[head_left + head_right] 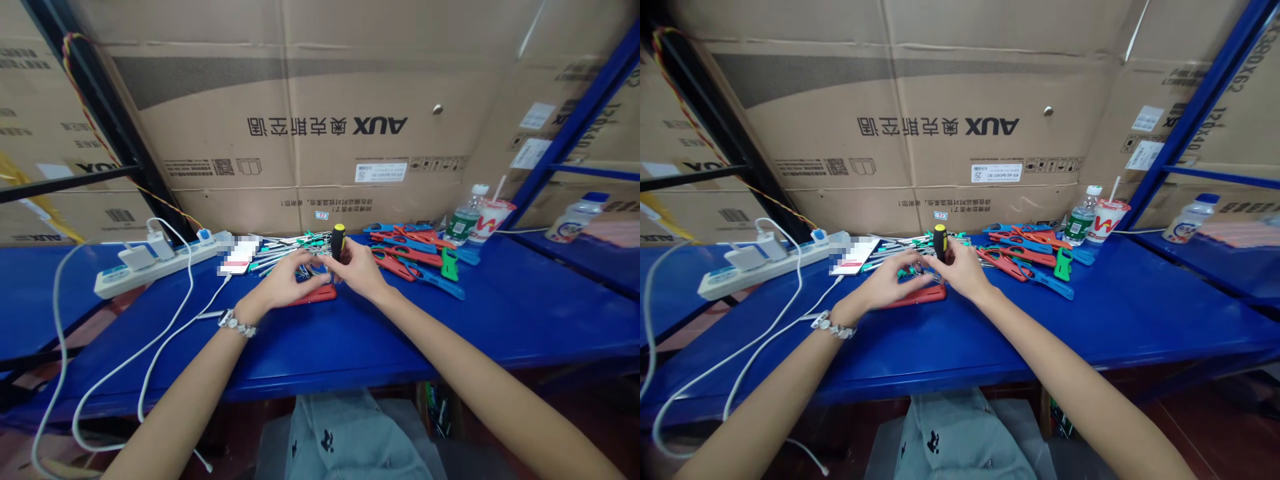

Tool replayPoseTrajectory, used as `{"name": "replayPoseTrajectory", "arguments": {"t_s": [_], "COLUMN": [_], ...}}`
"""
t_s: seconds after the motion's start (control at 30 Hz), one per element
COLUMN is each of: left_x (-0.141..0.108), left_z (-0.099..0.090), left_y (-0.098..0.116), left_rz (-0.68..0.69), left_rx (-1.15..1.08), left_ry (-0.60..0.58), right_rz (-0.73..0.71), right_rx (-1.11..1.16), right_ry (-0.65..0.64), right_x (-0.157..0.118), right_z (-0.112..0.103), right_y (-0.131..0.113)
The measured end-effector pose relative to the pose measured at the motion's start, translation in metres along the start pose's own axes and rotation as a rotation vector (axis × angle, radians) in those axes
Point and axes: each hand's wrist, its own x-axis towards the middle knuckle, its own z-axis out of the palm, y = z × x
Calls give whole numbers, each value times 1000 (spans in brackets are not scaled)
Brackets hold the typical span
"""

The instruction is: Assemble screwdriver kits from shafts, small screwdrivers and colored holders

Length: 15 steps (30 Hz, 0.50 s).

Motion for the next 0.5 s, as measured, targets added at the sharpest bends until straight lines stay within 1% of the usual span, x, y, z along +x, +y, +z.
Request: {"name": "replayPoseTrajectory", "arguments": {"t_s": [0.07,0.1,0.17,0.23,0.33,0.43,0.5], "left_x": [12,19,36,51,65,67,64], "left_z": [-3,-3,1,8,17,21,20], "left_y": [11,17,27,34,37,33,30], "left_rz": [-21,-36,-32,-45,-67,-58,-44], "left_rx": [-112,-163,-260,-360,-455,-504,-515], "left_ry": [187,250,330,357,433,444,420], "right_rz": [-3,4,32,52,51,52,20], "right_rx": [7,-1,-29,-37,2,-14,-12], "right_ry": [-3,6,34,51,40,44,45], "right_x": [1,1,2,2,2,2,3], "right_z": [1,1,1,2,1,0,-3], "right_y": [0,0,0,1,1,0,-2]}}
